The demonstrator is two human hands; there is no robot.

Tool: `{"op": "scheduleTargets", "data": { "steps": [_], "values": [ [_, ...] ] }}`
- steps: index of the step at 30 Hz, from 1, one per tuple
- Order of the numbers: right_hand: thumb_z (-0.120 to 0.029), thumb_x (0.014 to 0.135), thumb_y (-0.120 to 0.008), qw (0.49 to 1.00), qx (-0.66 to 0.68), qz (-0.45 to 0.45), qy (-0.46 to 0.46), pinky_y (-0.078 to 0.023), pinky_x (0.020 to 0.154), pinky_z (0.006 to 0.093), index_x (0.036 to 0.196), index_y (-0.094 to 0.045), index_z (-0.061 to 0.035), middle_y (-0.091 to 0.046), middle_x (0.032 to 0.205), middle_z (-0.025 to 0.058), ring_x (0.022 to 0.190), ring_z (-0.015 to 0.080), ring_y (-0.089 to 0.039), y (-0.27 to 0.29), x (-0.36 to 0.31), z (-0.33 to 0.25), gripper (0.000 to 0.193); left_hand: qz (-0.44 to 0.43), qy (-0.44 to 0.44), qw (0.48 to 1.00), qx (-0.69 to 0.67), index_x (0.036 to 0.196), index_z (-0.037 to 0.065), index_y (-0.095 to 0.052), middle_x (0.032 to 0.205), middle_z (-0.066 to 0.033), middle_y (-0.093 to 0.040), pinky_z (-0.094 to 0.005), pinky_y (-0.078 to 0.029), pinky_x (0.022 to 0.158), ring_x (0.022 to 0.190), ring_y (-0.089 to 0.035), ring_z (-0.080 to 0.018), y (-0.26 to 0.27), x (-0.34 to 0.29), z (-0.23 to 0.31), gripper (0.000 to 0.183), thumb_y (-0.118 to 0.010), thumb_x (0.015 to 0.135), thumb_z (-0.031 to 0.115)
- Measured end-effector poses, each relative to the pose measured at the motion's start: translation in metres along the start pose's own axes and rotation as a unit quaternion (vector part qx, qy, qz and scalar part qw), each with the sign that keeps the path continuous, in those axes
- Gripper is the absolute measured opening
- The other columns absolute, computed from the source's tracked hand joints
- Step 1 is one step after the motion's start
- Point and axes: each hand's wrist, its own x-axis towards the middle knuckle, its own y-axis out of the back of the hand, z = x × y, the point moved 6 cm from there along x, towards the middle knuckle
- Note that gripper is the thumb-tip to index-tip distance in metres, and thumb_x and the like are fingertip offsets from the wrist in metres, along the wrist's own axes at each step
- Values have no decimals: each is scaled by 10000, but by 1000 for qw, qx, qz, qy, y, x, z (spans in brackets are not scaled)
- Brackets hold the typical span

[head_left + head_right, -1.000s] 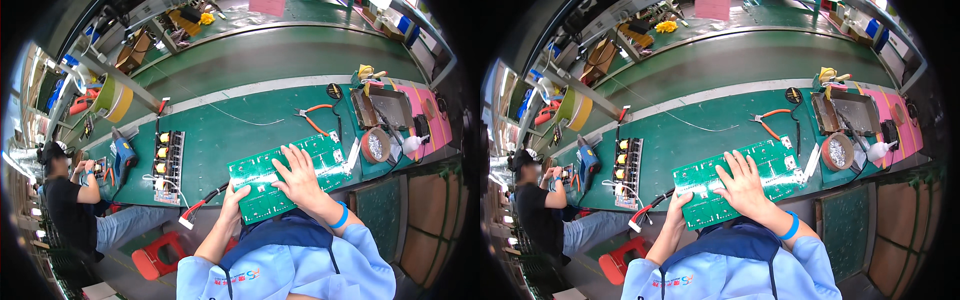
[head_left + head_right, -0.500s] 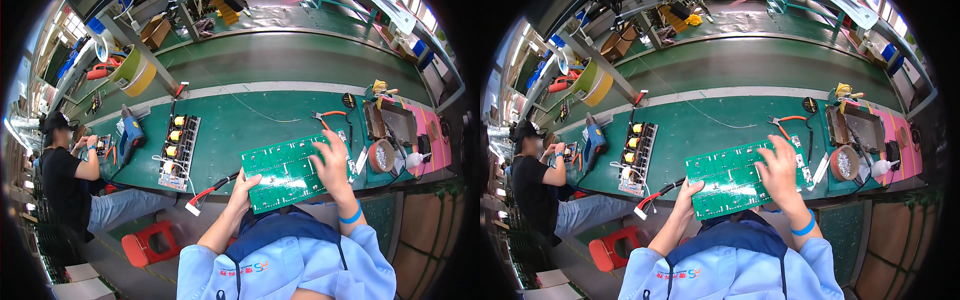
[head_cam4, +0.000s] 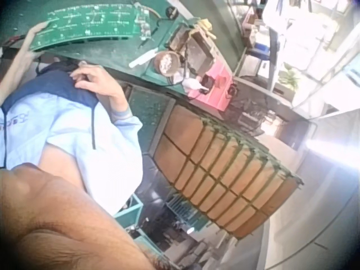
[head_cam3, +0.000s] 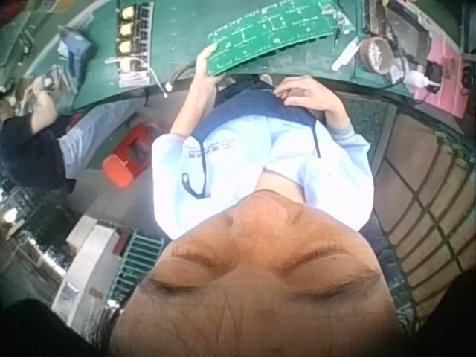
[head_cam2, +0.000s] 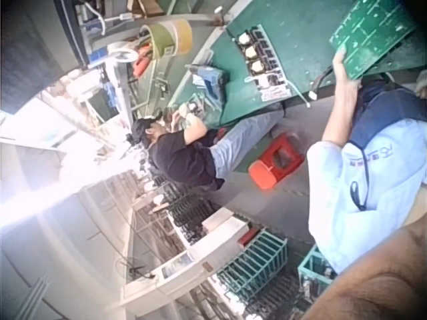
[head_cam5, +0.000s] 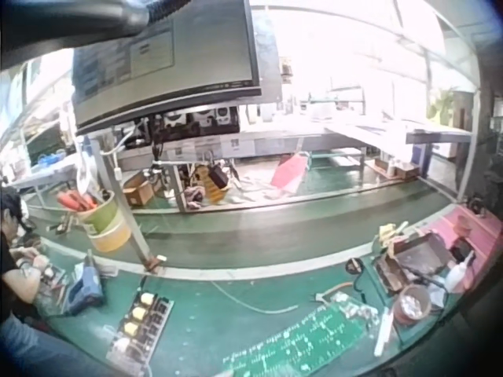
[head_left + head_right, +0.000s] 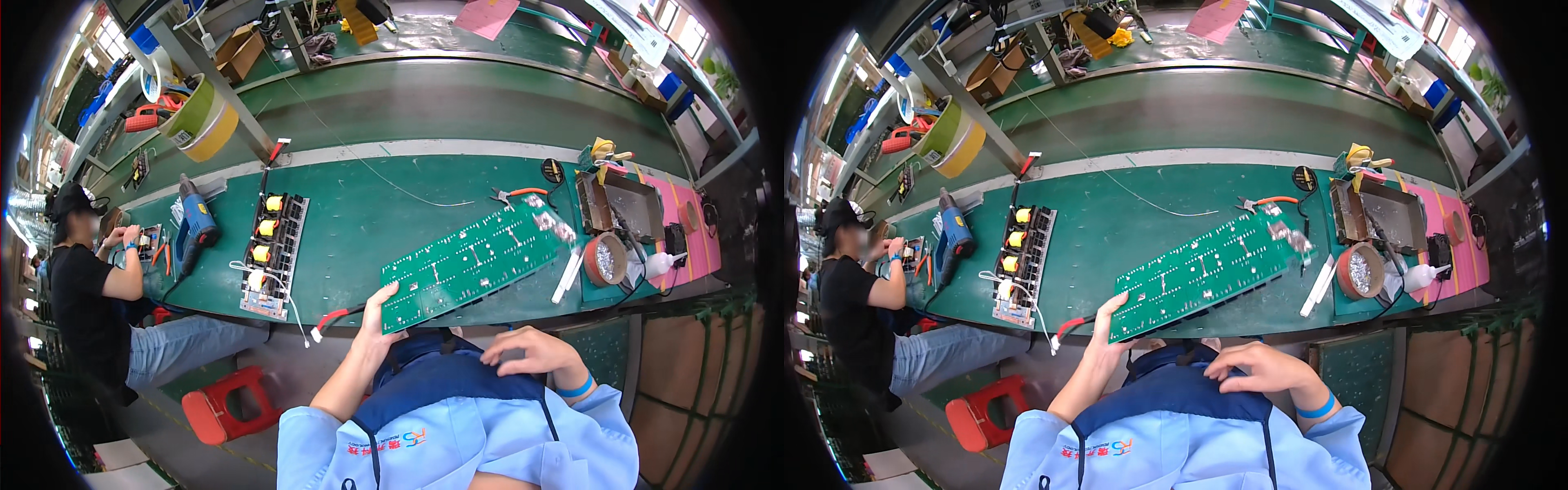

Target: The person is soldering components onto a green circuit board at a workbench. They use a soldering iron and solder wire to attach parts, occasionally using pliers to trim excess wire. The person flips the board to inspect both sides and places finished units onto a nearby green rack.

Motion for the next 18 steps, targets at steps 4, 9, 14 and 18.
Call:
{"op": "scheduleTargets", "data": {
  "steps": [4,9,14,18],
  "values": [
    [-65,785,-596,988,17,112,-107,-475,733,290,966,-610,7,-638,889,95,800,194,-612,8,-11,54,195,7,-59,998,26,1109,-7,-484,1037,-134,-582,-349,-503,779,912,-597,-232,-21,-8,7,348,-541,807,157],
    [-238,880,-466,747,570,319,-123,-445,841,381,1143,-512,-53,-586,1066,82,958,239,-559,23,-2,149,325,-15,-144,981,131,1178,-17,-430,1076,-168,-557,-381,-498,798,923,-592,-258,-31,-12,19,464,-569,774,165],
    [-359,884,-411,631,708,304,90,-412,886,440,1200,-457,-72,-515,1174,109,1048,271,-500,26,47,135,430,-28,-113,986,123,1190,-14,-418,1090,-164,-546,-382,-488,813,950,-579,-264,-30,-5,6,478,-565,771,162],
    [-372,880,-411,626,715,269,155,-406,895,449,1198,-461,-75,-505,1186,114,1061,281,-488,23,55,129,438,-48,-63,989,122,1171,-30,-441,1093,-180,-550,-386,-490,812,951,-580,-272,-28,8,4,475,-569,773,195]
  ]
}}
